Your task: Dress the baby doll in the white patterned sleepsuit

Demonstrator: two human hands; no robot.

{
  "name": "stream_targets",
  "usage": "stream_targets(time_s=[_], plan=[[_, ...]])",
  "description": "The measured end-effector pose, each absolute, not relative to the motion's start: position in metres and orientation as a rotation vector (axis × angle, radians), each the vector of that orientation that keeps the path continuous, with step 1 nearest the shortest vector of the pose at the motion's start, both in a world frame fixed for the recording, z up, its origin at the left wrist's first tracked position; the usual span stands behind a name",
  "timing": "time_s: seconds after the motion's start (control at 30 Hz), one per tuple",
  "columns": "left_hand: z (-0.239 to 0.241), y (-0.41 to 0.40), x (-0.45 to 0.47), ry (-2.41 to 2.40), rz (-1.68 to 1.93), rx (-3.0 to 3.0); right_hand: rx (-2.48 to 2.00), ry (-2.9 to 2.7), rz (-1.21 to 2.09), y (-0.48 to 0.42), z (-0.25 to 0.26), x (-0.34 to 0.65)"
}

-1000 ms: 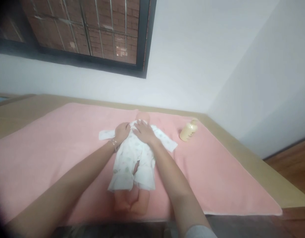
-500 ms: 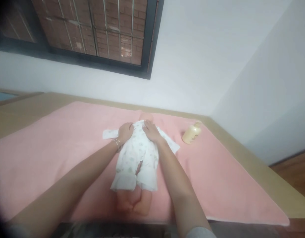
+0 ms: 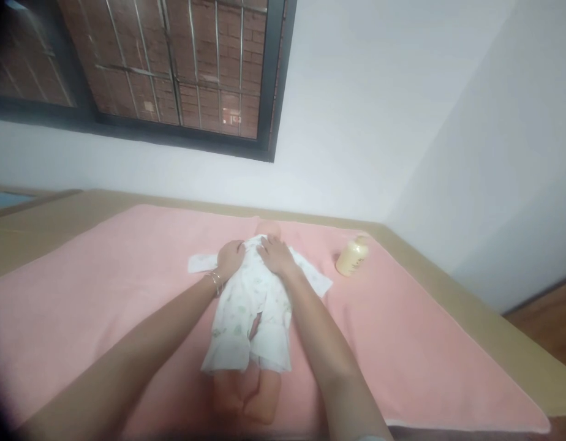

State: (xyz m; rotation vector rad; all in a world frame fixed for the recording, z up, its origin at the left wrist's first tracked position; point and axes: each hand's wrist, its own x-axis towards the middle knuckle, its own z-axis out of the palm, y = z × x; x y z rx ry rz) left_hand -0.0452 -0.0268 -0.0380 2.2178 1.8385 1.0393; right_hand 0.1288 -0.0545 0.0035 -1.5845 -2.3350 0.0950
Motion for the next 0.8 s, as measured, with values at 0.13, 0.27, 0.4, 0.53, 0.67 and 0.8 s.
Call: stream_targets(time_s=[0.13,0.27,0.4,0.53,0.67,0.8], plan=[[-0.039,-0.026,-0.045,1.87,1.029,2.238,-1.724,-2.262,0.078,-0.066,0.003,0.121],[-0.039,-0.024,-0.047,1.884,1.039,2.281,-1.416,-2.482,0.062,-0.062,0.008,0.112],[-0.038,-0.025,-0.049,1.849,1.048,2.318,-1.535,-2.386,0.194,-0.05,0.008,0.115],[-0.039,-0.026,-0.049,1.848,1.042,2.311,-1.721,-2.316,0.309,-0.055,0.009,0.115],[-0.039,-0.025,-0.048,1.858,1.036,2.309,-1.443,-2.505,0.229,-0.057,0.012,0.117],[-0.039,-0.025,-0.047,1.864,1.054,2.297,-1.417,-2.411,0.159,-0.046,0.007,0.127]])
